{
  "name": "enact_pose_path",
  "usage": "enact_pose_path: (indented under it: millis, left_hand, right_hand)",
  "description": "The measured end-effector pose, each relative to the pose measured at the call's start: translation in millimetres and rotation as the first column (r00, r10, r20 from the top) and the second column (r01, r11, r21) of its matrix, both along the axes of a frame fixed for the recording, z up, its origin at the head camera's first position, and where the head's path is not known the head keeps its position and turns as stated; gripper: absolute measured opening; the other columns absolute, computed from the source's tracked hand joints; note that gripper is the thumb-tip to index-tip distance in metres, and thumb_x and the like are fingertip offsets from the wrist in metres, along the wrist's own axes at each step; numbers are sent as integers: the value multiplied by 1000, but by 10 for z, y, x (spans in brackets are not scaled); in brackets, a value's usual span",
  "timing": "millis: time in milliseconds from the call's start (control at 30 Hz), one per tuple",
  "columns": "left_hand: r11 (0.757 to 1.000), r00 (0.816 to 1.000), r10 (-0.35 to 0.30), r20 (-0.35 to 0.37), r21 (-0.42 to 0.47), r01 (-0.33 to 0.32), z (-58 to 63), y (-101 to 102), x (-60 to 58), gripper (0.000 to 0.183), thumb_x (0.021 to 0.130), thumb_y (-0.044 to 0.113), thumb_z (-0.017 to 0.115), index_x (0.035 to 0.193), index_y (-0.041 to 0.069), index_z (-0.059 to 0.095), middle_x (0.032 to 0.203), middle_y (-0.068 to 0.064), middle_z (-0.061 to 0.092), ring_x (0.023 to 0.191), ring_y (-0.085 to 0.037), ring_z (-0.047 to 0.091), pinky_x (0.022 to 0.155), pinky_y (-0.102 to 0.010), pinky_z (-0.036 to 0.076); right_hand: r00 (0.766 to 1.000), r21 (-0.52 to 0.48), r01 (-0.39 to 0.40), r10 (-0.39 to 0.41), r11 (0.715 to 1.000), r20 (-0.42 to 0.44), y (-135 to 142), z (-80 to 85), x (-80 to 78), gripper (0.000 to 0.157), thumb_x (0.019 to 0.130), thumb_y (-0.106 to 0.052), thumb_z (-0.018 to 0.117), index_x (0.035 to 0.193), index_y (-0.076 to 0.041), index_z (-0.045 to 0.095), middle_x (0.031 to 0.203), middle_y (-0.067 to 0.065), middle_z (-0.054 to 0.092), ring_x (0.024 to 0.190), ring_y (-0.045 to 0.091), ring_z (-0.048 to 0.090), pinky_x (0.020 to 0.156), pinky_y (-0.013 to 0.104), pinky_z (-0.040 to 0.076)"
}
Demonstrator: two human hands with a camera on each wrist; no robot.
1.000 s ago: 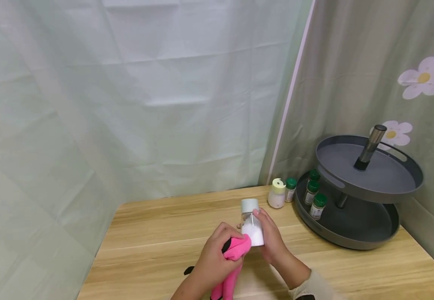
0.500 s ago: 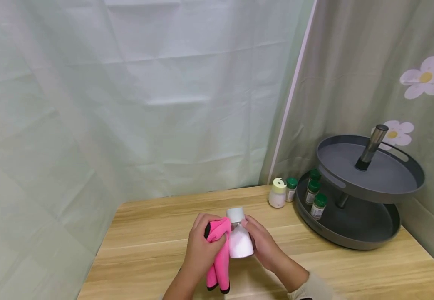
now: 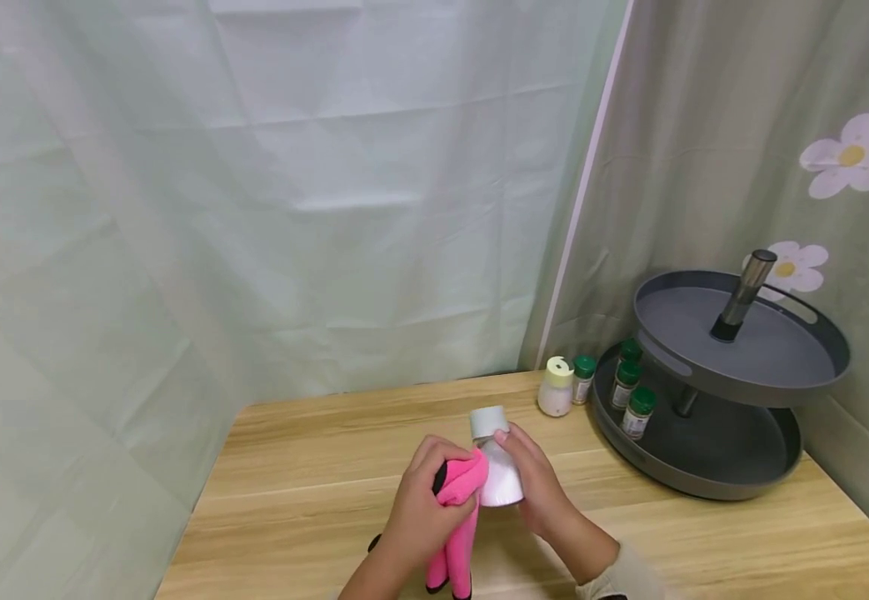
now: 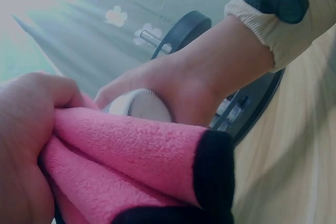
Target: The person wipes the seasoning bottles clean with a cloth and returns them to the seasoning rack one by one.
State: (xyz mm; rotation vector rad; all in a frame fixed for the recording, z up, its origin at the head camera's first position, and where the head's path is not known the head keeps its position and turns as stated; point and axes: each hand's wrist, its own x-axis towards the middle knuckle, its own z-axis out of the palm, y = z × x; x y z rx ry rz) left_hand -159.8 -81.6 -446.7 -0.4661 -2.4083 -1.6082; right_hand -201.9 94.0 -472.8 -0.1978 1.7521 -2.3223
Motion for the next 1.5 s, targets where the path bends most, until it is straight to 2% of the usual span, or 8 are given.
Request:
enact_pose_path:
  millis: [133, 267, 500, 633, 867, 1100, 1300, 1500]
  left_hand:
    - [993, 994, -112, 0, -42, 112, -12, 39, 44, 47, 76, -2, 79, 106, 32, 64, 109, 12, 57, 99, -8, 58, 82, -23, 53]
    - [988, 990, -136, -38, -73, 133, -34, 56, 55, 46, 76, -1, 79, 106, 30, 64, 110, 11, 59, 103, -7, 60, 85, -23, 53]
    - [1000, 998, 18, 60, -16, -17, -18, -1, -17, 42, 79, 3, 79, 107, 31, 66, 110, 12, 57, 101, -10, 59, 83, -23, 53]
    - [992, 992, 117, 52, 33, -119, 1, -80, -84, 43, 78, -1, 79, 107, 27, 66, 111, 8, 59, 99, -12, 59, 81, -23, 54]
    - [959, 968, 247, 38, 130, -250, 47, -184, -122, 41, 79, -3, 79, 109, 23, 66, 113, 5, 59, 103, -14, 58, 84, -23, 53]
    - [995, 997, 82, -6, 60, -82, 69, -68, -25, 47, 75, -5, 79, 107, 27, 67, 111, 9, 58, 102, -11, 57, 85, -24, 52]
    - [995, 995, -83, -51, -56, 80, 16, 44, 55, 49, 75, -3, 80, 107, 30, 64, 110, 12, 56, 100, -7, 58, 85, -23, 53]
    - [987, 987, -147, -64, -73, 142, -3, 66, 75, 50, 73, -3, 80, 107, 31, 65, 109, 13, 58, 98, -6, 58, 84, -23, 53]
  right_hand:
    - [996, -46, 86, -84, 995, 34, 34, 24, -51, 45, 105, -34, 45, 137, -3, 45, 99, 4, 63, 86, 15, 65, 72, 30, 56]
    - [996, -78, 83, -79, 993, 52, 61, 30, -87, 45, 105, -36, 43, 136, -3, 42, 98, 3, 63, 86, 15, 67, 70, 28, 57]
    - [995, -35, -81, 83, 996, 55, 46, 6, -92, 57, 109, -43, 24, 149, -3, 30, 126, 9, 65, 104, 13, 66, 87, 33, 55]
    - [991, 42, -119, 117, 992, 61, 3, 4, -37, 60, 108, -38, 30, 154, 0, 30, 142, 18, 52, 117, 11, 55, 99, 30, 46]
    - [973, 71, -231, 232, 970, -2, -27, -4, 18, 61, 107, -35, 44, 149, 7, 37, 122, 6, 65, 107, 13, 63, 90, 32, 54]
    - [995, 25, -99, 99, 995, 7, -11, 2, 2, 56, 106, -35, 42, 141, 9, 43, 98, -2, 68, 88, 11, 67, 74, 31, 57]
    - [997, -59, 36, -32, 998, 64, 25, 24, -54, 45, 105, -34, 41, 123, 6, 52, 91, -1, 67, 81, 10, 66, 71, 26, 56]
    - [996, -85, 17, -9, 996, 87, 55, 31, -96, 55, 107, -37, 34, 136, 10, 37, 97, -1, 64, 88, 12, 65, 79, 27, 54]
